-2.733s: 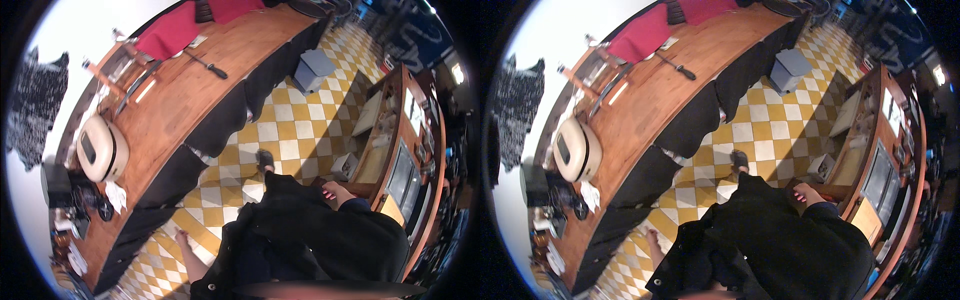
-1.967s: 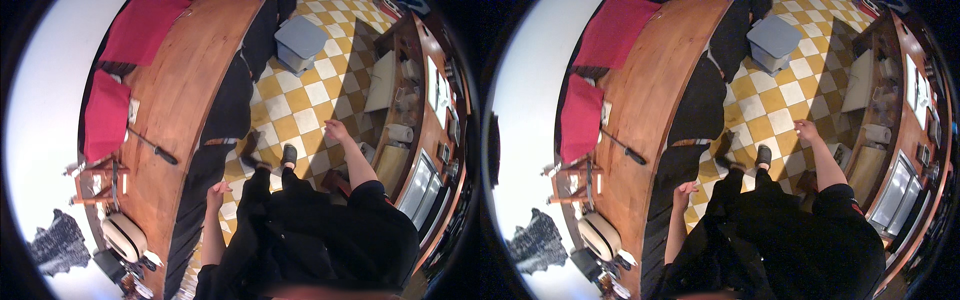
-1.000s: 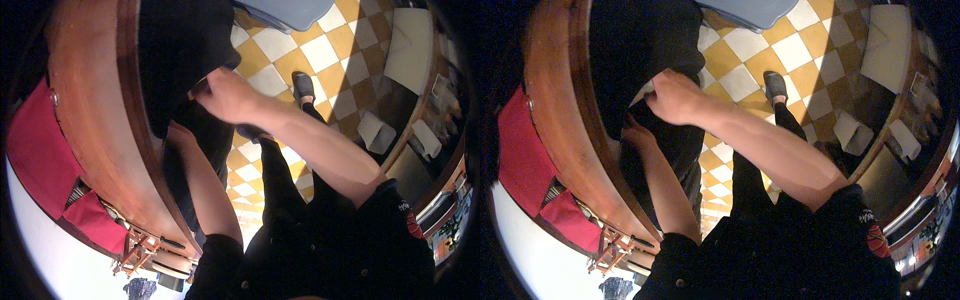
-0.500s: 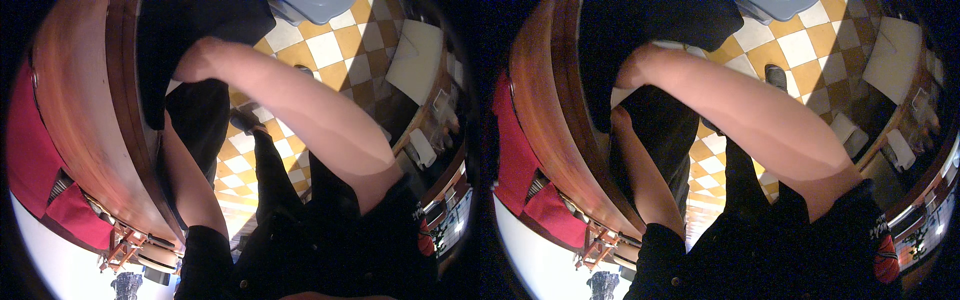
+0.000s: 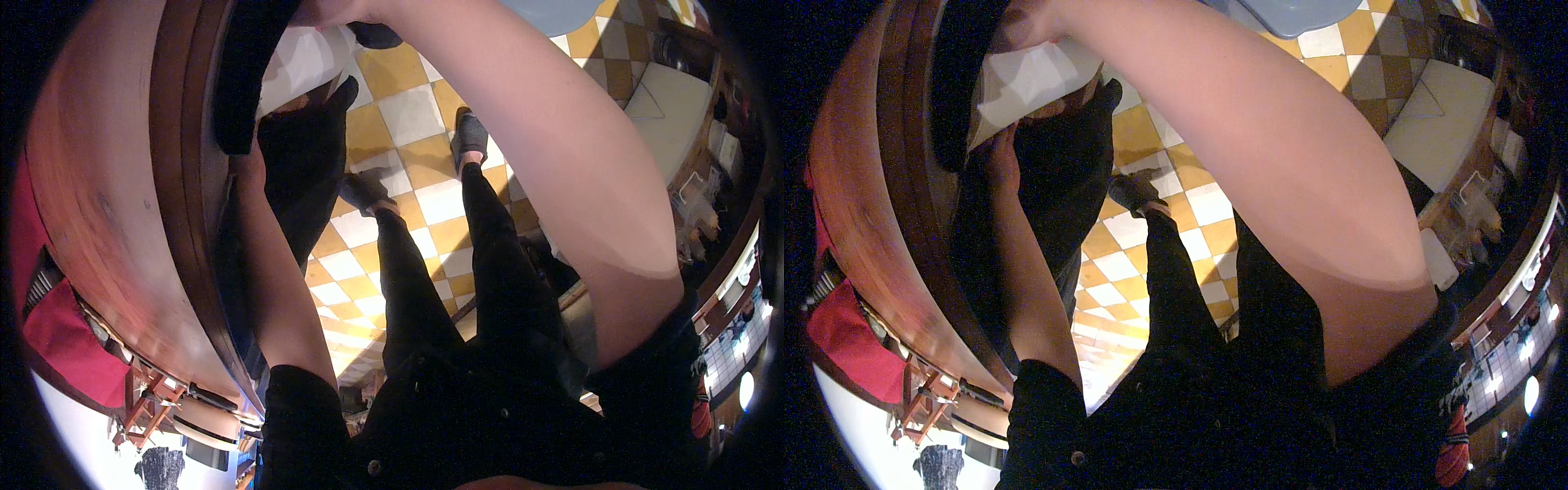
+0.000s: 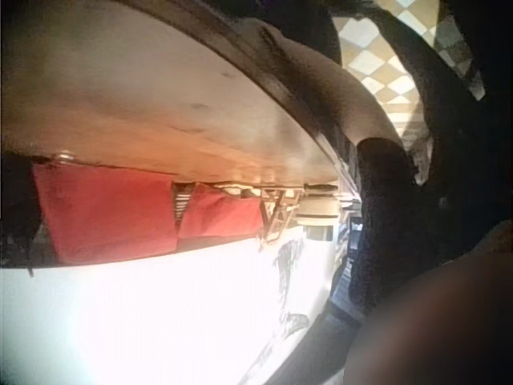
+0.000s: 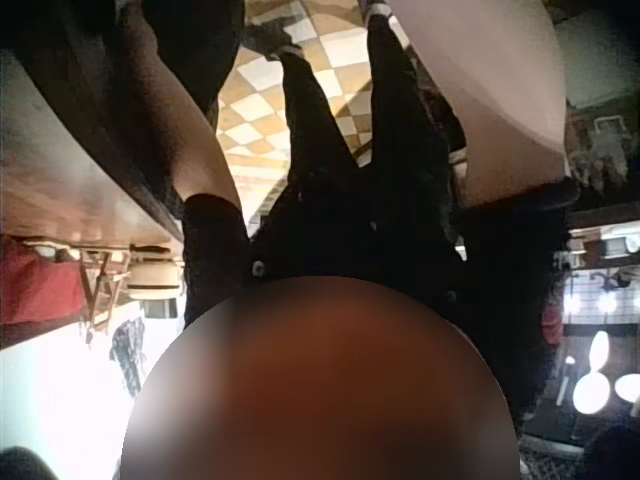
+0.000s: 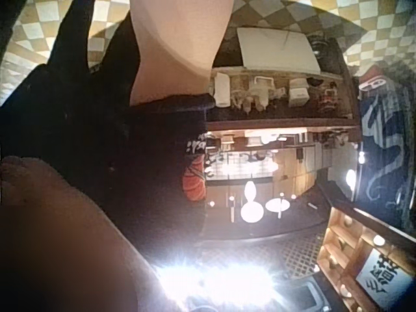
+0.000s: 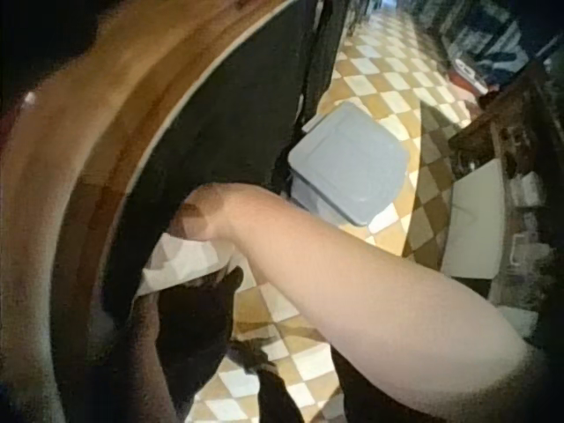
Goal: The person wraps a piece of fish fillet in paper towels, then in plastic wrap, and places it in a refrigerator. They also retrieve a metal tray from the refrigerator and place it on the counter.
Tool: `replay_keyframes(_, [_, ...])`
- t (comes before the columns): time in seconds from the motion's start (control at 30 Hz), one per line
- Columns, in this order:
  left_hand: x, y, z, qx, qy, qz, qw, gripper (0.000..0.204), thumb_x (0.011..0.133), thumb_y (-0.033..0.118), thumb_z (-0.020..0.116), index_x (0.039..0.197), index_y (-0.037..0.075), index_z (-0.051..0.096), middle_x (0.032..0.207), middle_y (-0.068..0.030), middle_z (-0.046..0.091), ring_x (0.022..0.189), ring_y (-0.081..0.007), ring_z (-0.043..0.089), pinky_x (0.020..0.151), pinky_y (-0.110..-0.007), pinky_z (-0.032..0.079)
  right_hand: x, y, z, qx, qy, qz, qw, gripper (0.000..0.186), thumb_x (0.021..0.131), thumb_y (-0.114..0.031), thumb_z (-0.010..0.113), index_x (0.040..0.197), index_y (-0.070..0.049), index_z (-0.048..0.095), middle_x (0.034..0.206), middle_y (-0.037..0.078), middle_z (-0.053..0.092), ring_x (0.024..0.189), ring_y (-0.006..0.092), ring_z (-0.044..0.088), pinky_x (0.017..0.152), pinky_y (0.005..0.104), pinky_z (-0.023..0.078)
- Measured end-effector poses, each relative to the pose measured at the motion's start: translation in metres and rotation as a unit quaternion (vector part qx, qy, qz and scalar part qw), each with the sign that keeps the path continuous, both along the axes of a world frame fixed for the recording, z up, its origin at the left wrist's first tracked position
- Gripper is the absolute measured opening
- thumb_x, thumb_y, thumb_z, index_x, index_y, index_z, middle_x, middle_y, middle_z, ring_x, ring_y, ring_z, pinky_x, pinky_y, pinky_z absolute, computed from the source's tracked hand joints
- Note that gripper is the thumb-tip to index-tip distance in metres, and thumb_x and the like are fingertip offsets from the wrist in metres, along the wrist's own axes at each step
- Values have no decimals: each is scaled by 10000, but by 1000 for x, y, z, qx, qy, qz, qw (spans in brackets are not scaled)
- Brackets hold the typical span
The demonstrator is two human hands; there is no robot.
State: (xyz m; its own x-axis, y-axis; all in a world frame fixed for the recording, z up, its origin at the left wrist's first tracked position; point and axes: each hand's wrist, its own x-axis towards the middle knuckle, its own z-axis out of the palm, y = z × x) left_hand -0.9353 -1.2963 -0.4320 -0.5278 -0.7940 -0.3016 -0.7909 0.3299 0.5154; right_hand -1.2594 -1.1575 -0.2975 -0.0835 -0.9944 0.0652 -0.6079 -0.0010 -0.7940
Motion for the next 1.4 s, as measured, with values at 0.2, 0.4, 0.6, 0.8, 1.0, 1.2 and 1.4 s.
replay_keyframes(0.2, [-64, 40, 46, 95, 192, -197, 957, 559, 1012, 407, 542, 1368, -24, 522, 1444, -224, 520, 1276, -382, 538, 1025, -477, 437, 11, 3, -50, 9, 131, 18, 991, 414, 946, -320, 538, 1251, -75, 674, 1298, 184, 647, 1191, 324, 621, 1009, 414, 485])
replay_keyframes(0.4, [-11, -1, 6, -38, -30, -13, 999, 440, 1046, 284, 479, 1352, -31, 514, 1341, -275, 581, 1288, -413, 528, 1019, -496, 438, 114, 36, 18, -54, 41, -186, 980, 395, 940, -295, 545, 1238, -73, 677, 1278, 181, 655, 1178, 336, 623, 1000, 418, 489])
replay_keyframes(0.6, [-10, 67, 85, 4, 27, 28, 999, 323, 1045, 200, 496, 1242, -45, 570, 1202, -259, 624, 1162, -389, 592, 990, -471, 466, 92, 51, 33, -58, -8, -232, 971, 376, 934, -270, 552, 1225, -70, 679, 1258, 177, 663, 1164, 348, 625, 991, 423, 493])
replay_keyframes(0.8, [4, 129, 148, 4, -63, -140, 988, 254, 1034, 87, 470, 1221, -32, 593, 1245, -261, 612, 1181, -423, 584, 1006, -464, 468, 79, 51, 44, -55, -45, -223, 972, 357, 928, -246, 559, 1212, -68, 682, 1238, 173, 671, 1151, 360, 626, 983, 428, 497])
replay_keyframes(1.0, [0, 183, 97, 61, -109, -205, 971, 282, 997, 94, 499, 1229, -21, 612, 1264, -244, 618, 1197, -420, 576, 1047, -459, 447, 88, 39, 54, -107, 16, -306, 946, 339, 922, -221, 566, 1199, -65, 684, 1218, 170, 678, 1137, 373, 628, 974, 433, 501])
replay_keyframes(1.2, [50, 278, -28, 94, -212, -451, 862, 236, 960, 200, 543, 995, 24, 697, 1011, -197, 720, 944, -309, 713, 770, -446, 563, 96, 20, 31, -164, 142, -315, 924, 293, 946, -265, 567, 1152, -91, 681, 1141, 127, 706, 976, 296, 690, 837, 406, 543])
replay_keyframes(1.4, [25, 373, 142, 416, -27, -426, 803, 335, 950, 293, 592, 1030, -25, 659, 1040, -222, 676, 1035, -385, 645, 924, -467, 503, 99, 55, 79, 99, -64, -129, 985, 548, 903, -505, 644, 1280, -108, 641, 1264, 172, 662, 1171, 357, 627, 1043, 504, 461])
